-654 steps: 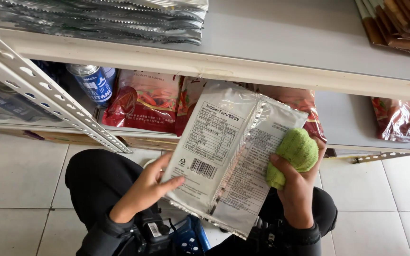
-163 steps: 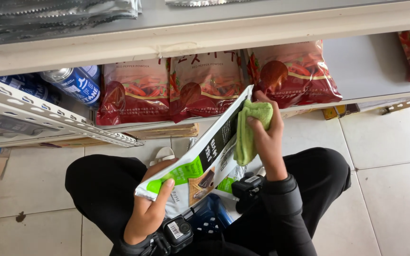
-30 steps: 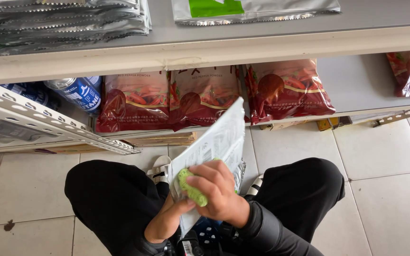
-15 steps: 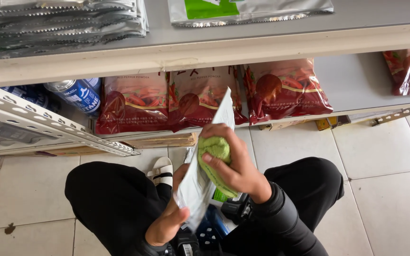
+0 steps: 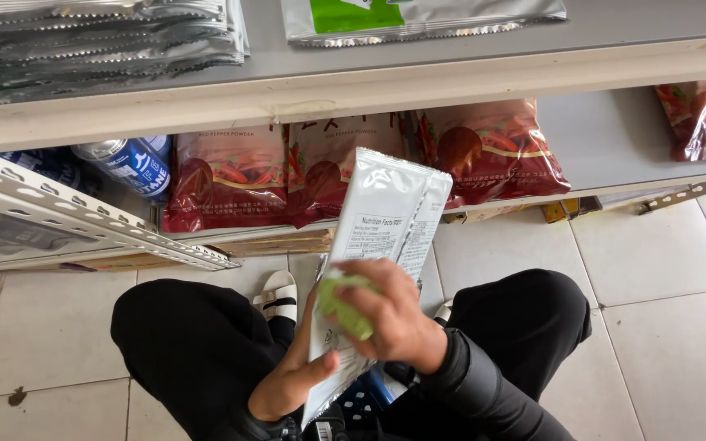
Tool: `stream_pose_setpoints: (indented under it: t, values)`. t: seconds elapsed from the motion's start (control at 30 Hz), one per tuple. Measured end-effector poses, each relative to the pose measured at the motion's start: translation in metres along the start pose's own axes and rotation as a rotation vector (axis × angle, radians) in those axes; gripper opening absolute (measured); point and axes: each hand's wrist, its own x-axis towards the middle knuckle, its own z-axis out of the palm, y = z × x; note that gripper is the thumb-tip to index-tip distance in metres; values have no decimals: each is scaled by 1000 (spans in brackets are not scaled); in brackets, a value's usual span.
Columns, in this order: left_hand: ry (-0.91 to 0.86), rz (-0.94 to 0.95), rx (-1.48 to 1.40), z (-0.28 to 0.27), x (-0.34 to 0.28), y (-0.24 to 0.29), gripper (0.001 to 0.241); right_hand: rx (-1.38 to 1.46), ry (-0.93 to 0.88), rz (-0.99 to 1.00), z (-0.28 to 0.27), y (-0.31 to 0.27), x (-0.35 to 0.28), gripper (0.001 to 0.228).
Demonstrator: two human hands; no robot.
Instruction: The person wipes down packaged seaweed snacks with a cloth and organizes them on grocery shelves.
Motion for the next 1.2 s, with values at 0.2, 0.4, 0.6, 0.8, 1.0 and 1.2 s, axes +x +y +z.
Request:
stream_pose_setpoints:
  t: [0.2, 0.4, 0.6, 0.8, 1.0, 1.2]
  values:
    - [29, 71, -4, 6, 7, 15, 105, 4, 153, 218, 12, 1, -7, 52]
    - [92, 78, -5, -2, 10, -9, 92, 37, -7, 72, 13, -6, -11, 57]
    - [135, 27, -52, 2, 8, -1, 88, -65, 169, 193, 8, 4, 7, 51]
    - [115, -35, 72, -19, 3, -20, 89, 24, -7, 27, 13, 2, 6, 55]
    - [165, -104, -9, -8, 1, -10, 87, 10, 169, 267, 18, 28, 6, 42]
    - [416, 11, -33, -22, -22, -19, 67, 16, 6, 666, 36, 66, -19, 35]
